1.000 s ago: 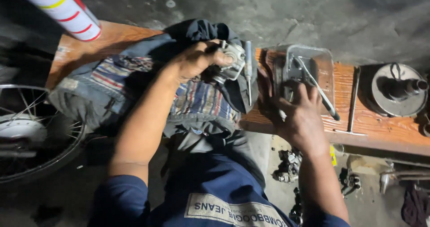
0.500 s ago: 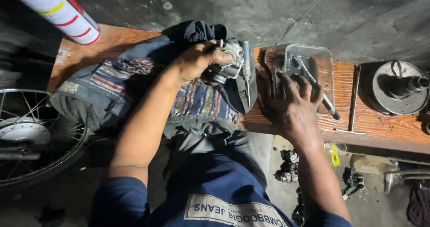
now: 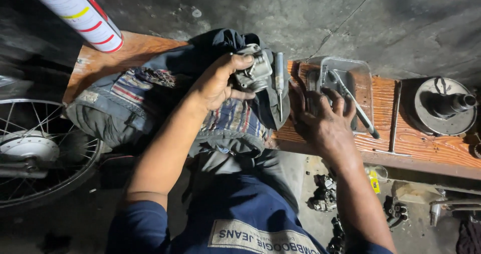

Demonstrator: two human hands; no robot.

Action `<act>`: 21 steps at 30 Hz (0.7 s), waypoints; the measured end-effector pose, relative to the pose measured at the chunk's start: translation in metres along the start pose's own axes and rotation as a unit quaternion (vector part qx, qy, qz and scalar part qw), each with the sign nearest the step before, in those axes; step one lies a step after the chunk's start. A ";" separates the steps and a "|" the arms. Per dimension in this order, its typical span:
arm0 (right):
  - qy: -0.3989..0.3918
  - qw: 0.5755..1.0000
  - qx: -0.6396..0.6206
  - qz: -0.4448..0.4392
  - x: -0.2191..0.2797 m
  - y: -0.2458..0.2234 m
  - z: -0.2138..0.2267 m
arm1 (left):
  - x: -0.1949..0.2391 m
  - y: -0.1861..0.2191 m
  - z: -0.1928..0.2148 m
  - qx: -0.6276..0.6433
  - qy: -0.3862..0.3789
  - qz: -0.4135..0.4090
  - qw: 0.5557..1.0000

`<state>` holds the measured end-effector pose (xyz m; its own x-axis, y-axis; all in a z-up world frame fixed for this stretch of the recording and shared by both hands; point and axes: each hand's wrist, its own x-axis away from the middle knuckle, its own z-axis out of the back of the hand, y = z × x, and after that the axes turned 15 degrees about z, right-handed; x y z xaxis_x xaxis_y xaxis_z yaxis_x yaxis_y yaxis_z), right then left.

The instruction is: The person cleans a disassembled carburetor by hand, using a rag to wipe the exterior and interior surfaces. They manipulate the metal body and yellow float components, wiping them thoroughly with a cloth.

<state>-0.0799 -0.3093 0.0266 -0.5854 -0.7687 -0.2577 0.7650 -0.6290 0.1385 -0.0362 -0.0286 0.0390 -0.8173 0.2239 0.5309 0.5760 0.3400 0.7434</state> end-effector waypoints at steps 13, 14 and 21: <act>0.297 0.906 -0.301 -0.020 -0.011 0.008 -0.015 | 0.003 -0.007 -0.014 0.055 0.024 -0.042 0.997; 0.319 0.892 -0.321 -0.026 -0.016 0.005 -0.018 | 0.003 -0.008 -0.015 0.052 0.028 -0.045 0.997; 0.393 0.837 -0.377 -0.062 -0.058 -0.028 -0.010 | 0.007 -0.007 -0.021 0.034 0.058 -0.057 0.996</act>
<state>-0.0644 -0.2463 0.0277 -0.5417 -0.2041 -0.8154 0.8371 -0.2192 -0.5013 -0.0459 -0.0490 0.0462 -0.8676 0.0753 0.4916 0.4750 0.4184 0.7742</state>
